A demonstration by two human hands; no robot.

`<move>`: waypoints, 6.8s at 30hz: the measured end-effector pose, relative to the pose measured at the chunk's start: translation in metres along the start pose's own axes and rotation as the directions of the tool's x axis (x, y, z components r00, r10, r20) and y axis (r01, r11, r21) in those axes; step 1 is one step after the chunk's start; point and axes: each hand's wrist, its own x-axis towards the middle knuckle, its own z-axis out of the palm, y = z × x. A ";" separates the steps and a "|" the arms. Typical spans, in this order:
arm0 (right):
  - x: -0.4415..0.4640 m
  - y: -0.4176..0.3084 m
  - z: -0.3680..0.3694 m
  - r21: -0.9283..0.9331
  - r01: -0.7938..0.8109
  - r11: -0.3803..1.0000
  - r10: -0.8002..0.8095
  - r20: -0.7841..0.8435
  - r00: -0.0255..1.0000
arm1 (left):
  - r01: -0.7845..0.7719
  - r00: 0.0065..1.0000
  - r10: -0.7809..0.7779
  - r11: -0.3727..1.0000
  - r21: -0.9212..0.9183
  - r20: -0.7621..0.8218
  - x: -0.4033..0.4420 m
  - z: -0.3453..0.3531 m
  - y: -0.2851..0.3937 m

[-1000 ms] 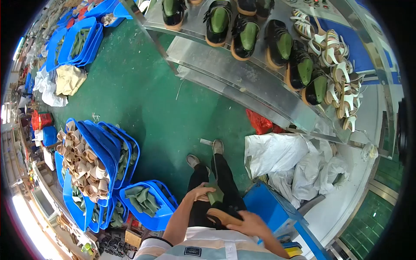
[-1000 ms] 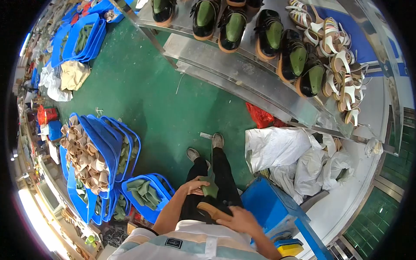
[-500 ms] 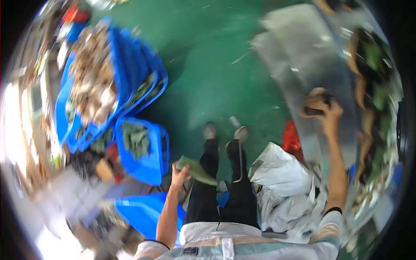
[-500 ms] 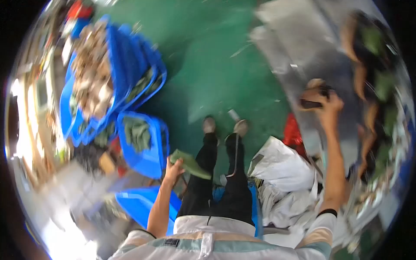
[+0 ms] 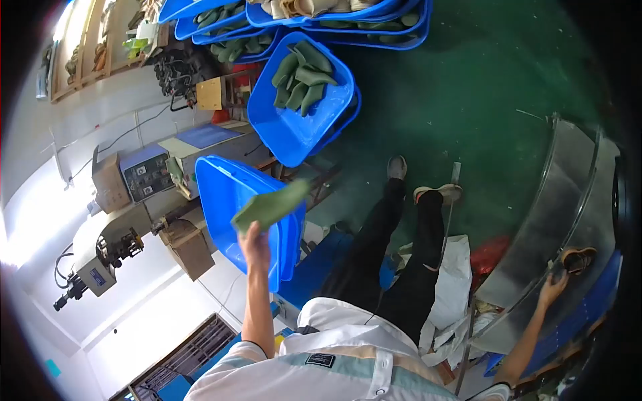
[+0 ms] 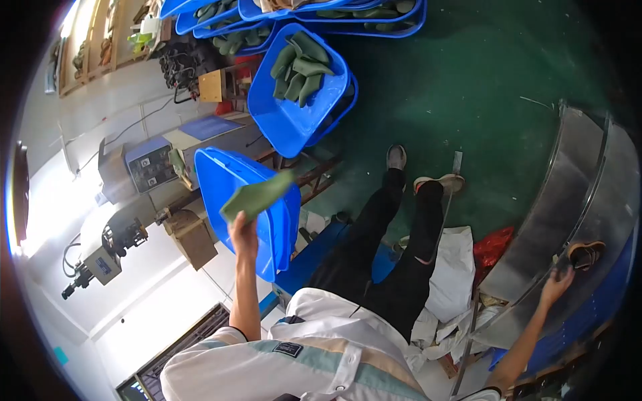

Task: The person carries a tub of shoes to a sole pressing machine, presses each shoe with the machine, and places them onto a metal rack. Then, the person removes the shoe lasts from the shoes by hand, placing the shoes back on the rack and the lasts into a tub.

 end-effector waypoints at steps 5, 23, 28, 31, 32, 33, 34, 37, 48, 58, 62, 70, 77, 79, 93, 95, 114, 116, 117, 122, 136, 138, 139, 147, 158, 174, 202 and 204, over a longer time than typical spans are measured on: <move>-0.129 -0.171 0.017 -0.019 -0.173 0.985 0.170 0.332 0.928 | -0.093 0.959 0.062 0.990 -0.101 -0.277 0.029 -0.148 -0.010; -0.183 -0.175 0.064 0.380 -0.243 0.893 0.263 -0.001 0.965 | 0.507 0.842 -0.389 0.333 0.795 -0.374 0.132 -0.202 -0.167; -0.119 -0.237 -0.102 0.046 0.042 0.998 0.005 -0.741 0.672 | 0.076 0.995 0.060 0.130 0.989 -0.084 0.156 -0.112 -0.097; -0.086 -0.268 -0.188 0.152 0.155 0.976 0.067 -0.890 0.451 | -0.188 0.902 0.398 0.018 0.982 0.166 0.170 -0.068 -0.042; -0.073 -0.269 -0.206 0.334 0.194 0.922 0.206 -0.850 0.485 | -0.202 0.895 0.411 0.024 0.979 0.175 0.175 -0.052 -0.019; -0.057 -0.261 -0.217 0.433 0.165 0.886 0.287 -0.792 0.538 | -0.331 0.849 0.458 0.067 0.941 0.265 0.174 -0.037 -0.004; -0.038 -0.236 -0.219 0.387 0.132 0.913 0.248 -0.781 0.574 | -0.454 0.789 0.507 0.100 0.885 0.347 0.175 -0.023 0.016; -0.031 -0.253 -0.224 0.360 -0.073 0.930 0.347 -0.796 0.497 | -0.773 0.541 0.658 0.143 0.617 0.525 0.131 0.065 0.048; -0.226 -0.268 -0.201 0.716 0.046 0.696 0.579 -0.598 0.555 | -0.450 -0.765 0.175 0.543 -0.709 0.619 -0.351 0.462 0.037; -0.303 -0.297 -0.092 0.991 -0.130 0.045 0.305 0.110 0.946 | -0.243 -0.635 -0.156 0.970 -0.004 0.757 -0.316 0.404 -0.029; -0.323 -0.319 -0.029 0.858 -0.410 0.309 0.294 0.324 0.899 | -0.450 -0.441 -0.408 0.871 0.197 0.799 -0.286 0.349 -0.050; -0.372 -0.375 0.026 0.447 -0.405 -0.798 0.192 0.825 0.531 | -0.577 -0.174 0.053 0.803 -0.145 0.983 -0.241 0.261 -0.081; -0.376 -0.347 0.029 0.266 -0.461 0.846 0.235 0.590 0.772 | 0.115 -0.053 -0.965 0.249 0.962 0.256 -0.160 0.222 -0.129; -0.383 -0.343 0.049 0.078 -0.315 0.946 0.203 0.613 0.763 | 0.084 -0.095 -0.990 0.096 0.992 0.103 -0.159 0.213 -0.146; -0.389 -0.331 0.116 0.225 -0.406 0.886 0.238 0.533 0.812 | -0.208 0.188 -0.936 0.257 0.944 0.296 -0.130 0.215 -0.213; -0.387 -0.333 0.109 0.238 -0.420 0.876 0.241 0.538 0.808 | -0.237 0.179 -0.955 0.191 0.952 0.236 -0.130 0.224 -0.209; -0.395 -0.354 0.087 0.138 -0.383 0.913 0.262 0.521 0.812 | -0.998 0.051 -0.909 -0.066 -0.023 0.413 -0.143 0.238 -0.205; -0.394 -0.359 0.086 0.130 -0.396 0.909 0.273 0.534 0.800 | -0.994 0.107 -0.903 -0.091 0.056 0.416 -0.143 0.237 -0.200; -0.394 -0.359 0.086 0.127 -0.408 0.904 0.280 0.546 0.790 | -0.974 0.210 -0.893 -0.155 0.166 0.399 -0.135 0.232 -0.207; -0.394 -0.366 0.074 0.094 -0.483 0.871 0.344 0.585 0.734 | -0.975 0.200 -0.925 -0.157 0.155 0.322 -0.168 0.252 -0.176; -0.407 -0.380 -0.017 0.241 -0.381 0.893 0.182 0.580 0.794 | -0.458 0.153 -0.965 0.121 0.881 0.212 -0.159 0.244 -0.160; -0.398 -0.358 -0.046 0.382 -0.299 0.874 0.048 0.545 0.837 | -0.507 0.162 -0.981 0.010 0.862 0.106 -0.165 0.255 -0.141; -0.381 -0.348 -0.074 0.412 -0.336 0.847 0.055 0.561 0.826 | -0.524 0.251 -0.959 -0.022 0.851 0.130 -0.143 0.233 -0.162; -0.165 -0.086 -0.061 0.076 -0.010 0.997 0.007 0.044 0.999 | 0.050 0.603 -0.775 0.276 0.960 0.192 -0.013 0.182 -0.118; -0.002 0.161 -0.055 -0.568 0.092 0.818 -0.171 -0.088 0.981 | 0.206 0.850 -0.402 0.849 0.486 0.342 0.006 0.114 0.019; -0.206 -0.170 -0.049 0.274 -0.252 0.928 0.222 0.136 0.966 | 0.198 0.903 -0.410 0.661 0.724 0.127 0.122 -0.088 -0.026; -0.251 -0.295 -0.244 0.611 -0.303 0.731 0.642 -0.466 0.609 | -0.877 -0.123 0.260 0.424 -0.227 0.958 -0.153 0.300 0.076; -0.286 -0.300 -0.239 0.634 -0.411 0.655 0.592 -0.092 0.801 | -0.654 -0.668 0.091 0.401 -0.641 0.738 -0.245 0.358 0.084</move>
